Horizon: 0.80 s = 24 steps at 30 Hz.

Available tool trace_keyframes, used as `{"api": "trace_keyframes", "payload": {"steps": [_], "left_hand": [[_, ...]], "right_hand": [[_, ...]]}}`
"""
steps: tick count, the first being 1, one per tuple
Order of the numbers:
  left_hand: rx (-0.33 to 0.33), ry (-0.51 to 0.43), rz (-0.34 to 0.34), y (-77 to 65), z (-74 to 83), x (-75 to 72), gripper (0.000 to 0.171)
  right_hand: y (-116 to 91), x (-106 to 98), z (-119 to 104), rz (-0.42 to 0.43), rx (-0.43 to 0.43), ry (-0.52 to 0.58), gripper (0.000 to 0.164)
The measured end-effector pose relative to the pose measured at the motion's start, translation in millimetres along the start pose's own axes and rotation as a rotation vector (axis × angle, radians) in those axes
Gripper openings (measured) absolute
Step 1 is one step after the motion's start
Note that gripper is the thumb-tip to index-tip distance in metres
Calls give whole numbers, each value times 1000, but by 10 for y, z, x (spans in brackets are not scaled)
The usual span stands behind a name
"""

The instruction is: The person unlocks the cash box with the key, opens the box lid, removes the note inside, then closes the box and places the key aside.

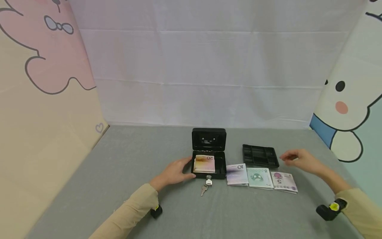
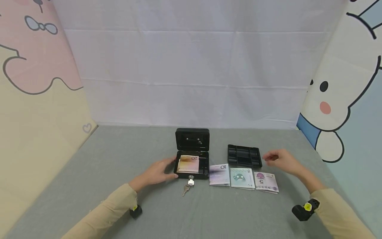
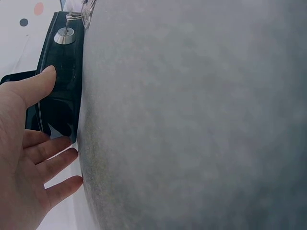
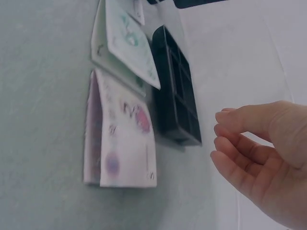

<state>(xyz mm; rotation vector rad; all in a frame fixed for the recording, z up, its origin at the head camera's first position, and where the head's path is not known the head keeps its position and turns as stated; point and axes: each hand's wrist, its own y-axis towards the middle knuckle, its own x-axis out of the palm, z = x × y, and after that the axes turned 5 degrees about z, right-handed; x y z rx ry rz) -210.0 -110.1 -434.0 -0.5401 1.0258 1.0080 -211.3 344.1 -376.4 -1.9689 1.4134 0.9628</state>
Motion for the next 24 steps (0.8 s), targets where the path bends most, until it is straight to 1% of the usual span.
{"api": "trace_keyframes", "payload": {"steps": [4,8,13,17,21,24], "left_hand": [[-5,6,0,3,-4,6,75],[-3,9,3,3,-5,10,75],[10,11,6,4,3,3,75],[17,13,5,3,7,-3,76],[18,10,5,3,8,-4,76],[25,11,8,7,1,2,75]], "right_hand": [[80,2,-168,-17,-31,-26,25],[166,50,-337,-34,-72,-41,25],[284,148,-541,-42,-122,-17,28],[393,279,-717,-37,-165,15,32],[508,463,-918,-55,-211,71,31],[586,622,-1073,-73,-214,98,29]]}}
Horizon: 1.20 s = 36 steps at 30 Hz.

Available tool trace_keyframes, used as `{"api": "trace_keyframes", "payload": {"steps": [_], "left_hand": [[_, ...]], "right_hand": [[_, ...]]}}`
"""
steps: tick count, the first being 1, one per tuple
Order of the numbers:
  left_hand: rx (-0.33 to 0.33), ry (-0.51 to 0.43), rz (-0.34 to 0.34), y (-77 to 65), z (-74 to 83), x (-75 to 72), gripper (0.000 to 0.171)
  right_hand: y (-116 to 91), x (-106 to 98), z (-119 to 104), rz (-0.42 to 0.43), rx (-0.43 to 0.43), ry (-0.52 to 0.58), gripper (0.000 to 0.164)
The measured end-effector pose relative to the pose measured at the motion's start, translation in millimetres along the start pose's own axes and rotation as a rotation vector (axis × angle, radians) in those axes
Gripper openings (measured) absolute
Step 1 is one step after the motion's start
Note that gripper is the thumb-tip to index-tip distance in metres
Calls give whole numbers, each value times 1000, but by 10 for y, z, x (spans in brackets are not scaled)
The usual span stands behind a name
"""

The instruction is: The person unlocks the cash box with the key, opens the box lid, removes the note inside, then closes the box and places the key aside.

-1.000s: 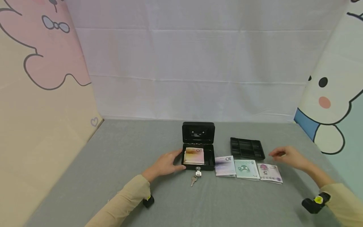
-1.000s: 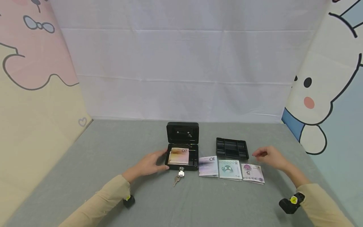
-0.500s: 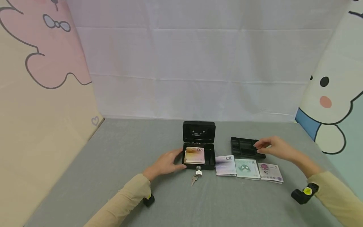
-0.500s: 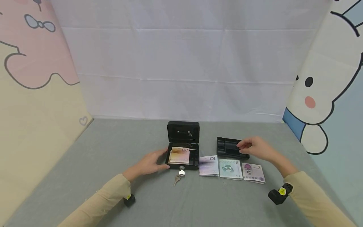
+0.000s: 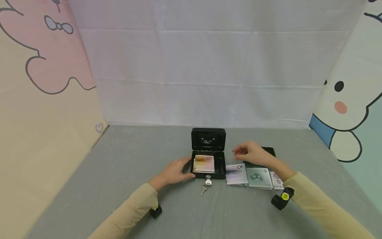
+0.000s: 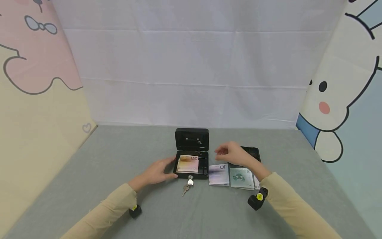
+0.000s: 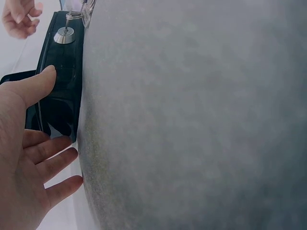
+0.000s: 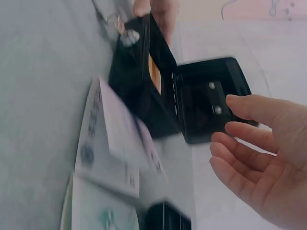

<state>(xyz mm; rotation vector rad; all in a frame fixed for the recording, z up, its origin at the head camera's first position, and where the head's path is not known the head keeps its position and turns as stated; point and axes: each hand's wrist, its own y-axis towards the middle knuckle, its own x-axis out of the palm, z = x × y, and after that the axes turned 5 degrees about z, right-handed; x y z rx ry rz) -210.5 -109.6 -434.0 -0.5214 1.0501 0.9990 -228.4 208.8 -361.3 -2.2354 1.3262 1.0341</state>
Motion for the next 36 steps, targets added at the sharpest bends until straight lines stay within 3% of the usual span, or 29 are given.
{"api": "trace_keyframes", "payload": {"steps": [12,19,27,36], "left_hand": [[-22,9,-7,-4,5,4,74],[-29,-3,-12,3,-8,3,75],[-38,-21,-20,1,17,-13,75],[-37,-25,-15,-7,17,-17,75]], "right_hand": [[310,578,-195,25,-17,28,28],[402,793,-215,109,72,-18,23],[449,904,-278,194,183,-34,22],[490,957,-341,212,289,-73,26]]}}
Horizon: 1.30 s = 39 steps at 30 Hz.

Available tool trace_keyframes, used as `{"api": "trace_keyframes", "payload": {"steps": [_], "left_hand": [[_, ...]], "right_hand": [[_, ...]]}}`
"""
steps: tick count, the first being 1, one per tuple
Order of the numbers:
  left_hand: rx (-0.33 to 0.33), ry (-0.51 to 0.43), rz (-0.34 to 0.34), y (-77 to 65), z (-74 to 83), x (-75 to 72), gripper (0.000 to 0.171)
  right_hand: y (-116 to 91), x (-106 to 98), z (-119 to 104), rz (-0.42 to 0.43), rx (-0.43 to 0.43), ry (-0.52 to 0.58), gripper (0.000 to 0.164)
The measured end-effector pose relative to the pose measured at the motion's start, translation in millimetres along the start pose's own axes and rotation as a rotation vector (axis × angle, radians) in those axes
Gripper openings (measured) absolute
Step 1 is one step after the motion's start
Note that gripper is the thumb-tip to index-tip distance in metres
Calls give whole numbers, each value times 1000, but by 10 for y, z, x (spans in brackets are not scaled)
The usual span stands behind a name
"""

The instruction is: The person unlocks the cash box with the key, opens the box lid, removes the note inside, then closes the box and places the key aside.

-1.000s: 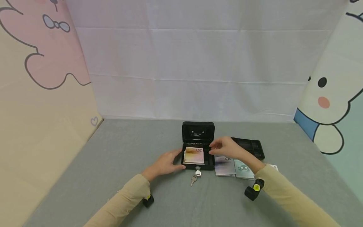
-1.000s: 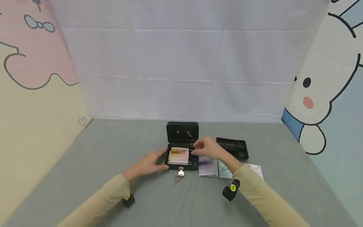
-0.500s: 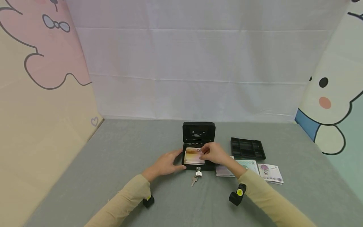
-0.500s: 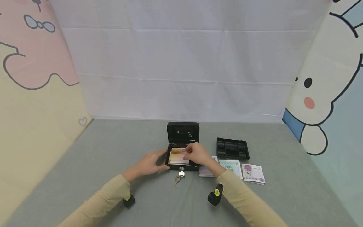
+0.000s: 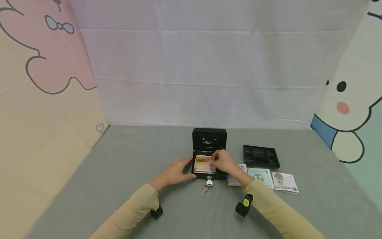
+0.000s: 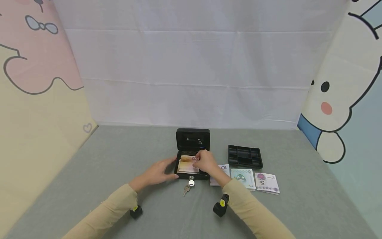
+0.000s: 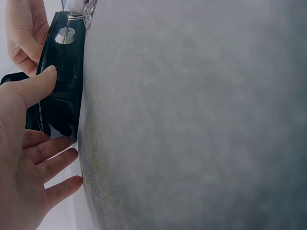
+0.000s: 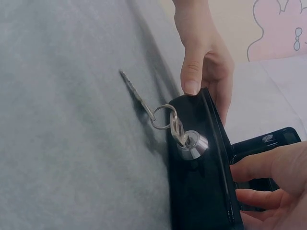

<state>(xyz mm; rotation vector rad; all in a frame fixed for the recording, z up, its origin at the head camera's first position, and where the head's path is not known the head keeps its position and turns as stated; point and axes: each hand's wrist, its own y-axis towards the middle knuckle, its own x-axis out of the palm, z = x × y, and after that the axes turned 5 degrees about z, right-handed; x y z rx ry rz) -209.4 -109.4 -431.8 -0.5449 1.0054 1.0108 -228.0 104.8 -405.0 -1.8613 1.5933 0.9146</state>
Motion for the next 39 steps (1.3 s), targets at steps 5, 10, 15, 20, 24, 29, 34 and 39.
{"api": "trace_keyframes", "payload": {"steps": [5,10,15,20,24,29,34,39], "left_hand": [[-3,-5,0,1,-13,4,75],[10,2,6,1,-23,11,75],[15,2,13,3,-28,18,75],[20,7,17,7,-28,16,75],[19,0,17,6,-18,6,75],[19,-2,15,2,-15,2,76],[35,-2,21,-1,-18,1,75],[37,-2,18,-1,-19,0,76]], "right_hand": [[-6,7,-51,-5,26,-21,20],[19,33,-36,-11,40,-13,19],[53,80,50,5,6,-2,20],[5,25,-52,8,71,30,23],[-3,18,-78,7,82,12,25],[14,38,-52,2,88,27,26],[18,67,-13,23,82,122,24],[17,100,3,50,92,238,28]]}}
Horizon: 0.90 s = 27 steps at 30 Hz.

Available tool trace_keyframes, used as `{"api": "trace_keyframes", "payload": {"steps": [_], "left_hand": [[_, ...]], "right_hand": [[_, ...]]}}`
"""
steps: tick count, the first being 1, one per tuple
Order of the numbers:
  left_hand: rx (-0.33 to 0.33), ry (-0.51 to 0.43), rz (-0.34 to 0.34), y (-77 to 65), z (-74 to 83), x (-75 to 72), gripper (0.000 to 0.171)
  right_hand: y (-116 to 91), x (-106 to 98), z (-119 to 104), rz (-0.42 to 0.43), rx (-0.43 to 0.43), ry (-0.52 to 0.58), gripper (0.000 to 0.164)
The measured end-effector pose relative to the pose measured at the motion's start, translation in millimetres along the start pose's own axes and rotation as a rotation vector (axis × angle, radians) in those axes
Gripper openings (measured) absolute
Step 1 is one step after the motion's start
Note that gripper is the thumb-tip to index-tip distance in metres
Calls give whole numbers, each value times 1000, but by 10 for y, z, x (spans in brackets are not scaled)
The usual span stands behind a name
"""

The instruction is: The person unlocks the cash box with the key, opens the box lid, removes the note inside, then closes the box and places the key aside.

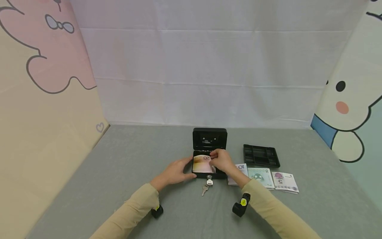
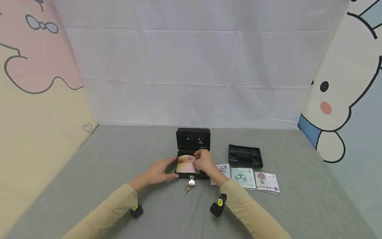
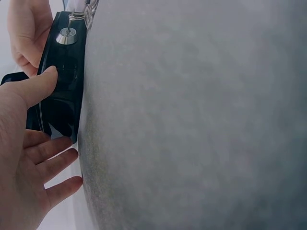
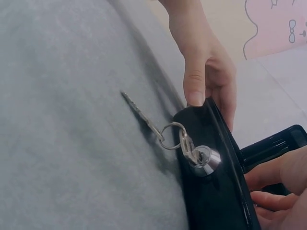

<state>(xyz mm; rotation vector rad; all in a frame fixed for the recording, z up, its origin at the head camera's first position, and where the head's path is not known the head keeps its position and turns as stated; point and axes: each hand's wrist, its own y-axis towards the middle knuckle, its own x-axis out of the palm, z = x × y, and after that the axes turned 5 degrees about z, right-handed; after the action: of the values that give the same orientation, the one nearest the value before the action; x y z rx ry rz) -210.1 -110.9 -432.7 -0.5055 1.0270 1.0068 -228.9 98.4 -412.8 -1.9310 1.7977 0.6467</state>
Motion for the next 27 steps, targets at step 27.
{"api": "trace_keyframes", "payload": {"steps": [27], "left_hand": [[-42,-7,-30,3,14,-2,76]], "right_hand": [[9,-141,-37,-32,63,277,13]]}}
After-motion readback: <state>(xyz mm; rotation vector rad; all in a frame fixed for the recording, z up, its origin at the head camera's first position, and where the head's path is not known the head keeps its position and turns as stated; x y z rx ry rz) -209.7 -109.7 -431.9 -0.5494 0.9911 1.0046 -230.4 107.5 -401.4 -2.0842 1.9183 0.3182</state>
